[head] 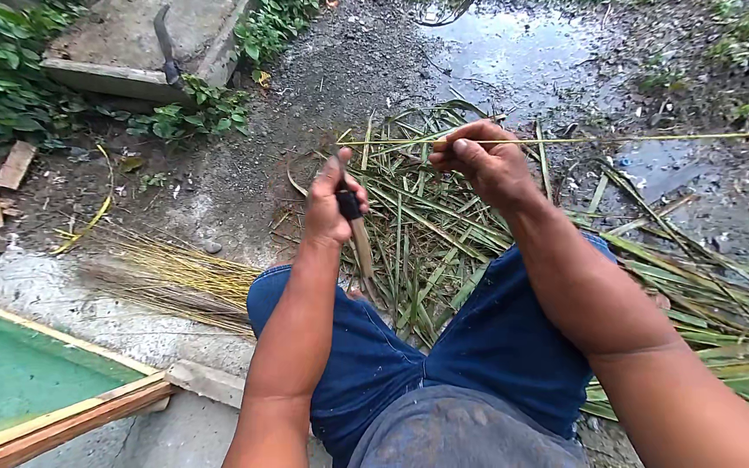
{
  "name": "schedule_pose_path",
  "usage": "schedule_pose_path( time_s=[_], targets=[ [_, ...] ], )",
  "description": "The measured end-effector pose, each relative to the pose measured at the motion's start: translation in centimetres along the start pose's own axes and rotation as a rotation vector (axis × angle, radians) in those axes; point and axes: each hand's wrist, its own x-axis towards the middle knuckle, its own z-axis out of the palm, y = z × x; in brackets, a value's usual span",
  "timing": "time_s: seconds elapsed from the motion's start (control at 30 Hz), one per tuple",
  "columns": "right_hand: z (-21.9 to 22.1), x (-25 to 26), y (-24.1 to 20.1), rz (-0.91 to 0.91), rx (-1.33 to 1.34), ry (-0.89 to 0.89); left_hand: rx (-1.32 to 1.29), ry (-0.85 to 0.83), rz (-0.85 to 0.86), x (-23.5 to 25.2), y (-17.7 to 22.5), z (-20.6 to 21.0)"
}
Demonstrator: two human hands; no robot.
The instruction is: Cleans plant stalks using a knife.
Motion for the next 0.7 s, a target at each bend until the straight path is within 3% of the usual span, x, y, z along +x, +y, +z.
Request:
schedule_pose_path(
  time_s=[0.17, 0.3, 0.53, 0.7],
  targets=[
    [3.4, -0.3, 1.2, 0.006, -0.07, -0.056, 0.016, -0.238, -0.114, -1.3, -2.4, 3.3],
    [2.9, -0.2, 1.1, 0.03, 0.064, -0.093, -0.067, -0.142, -0.053, 0.1, -1.7, 1.5],
    [1.2, -0.1, -0.2, 0.093, 0.22, 0.039, -0.193, 0.095, 0.113, 1.6, 1.4, -1.3],
    [3.8, -0.3, 0.7, 0.158, 0.244, 0.075, -0.042, -0.095, 0.029, -0.4, -1.0, 2.4]
  ],
)
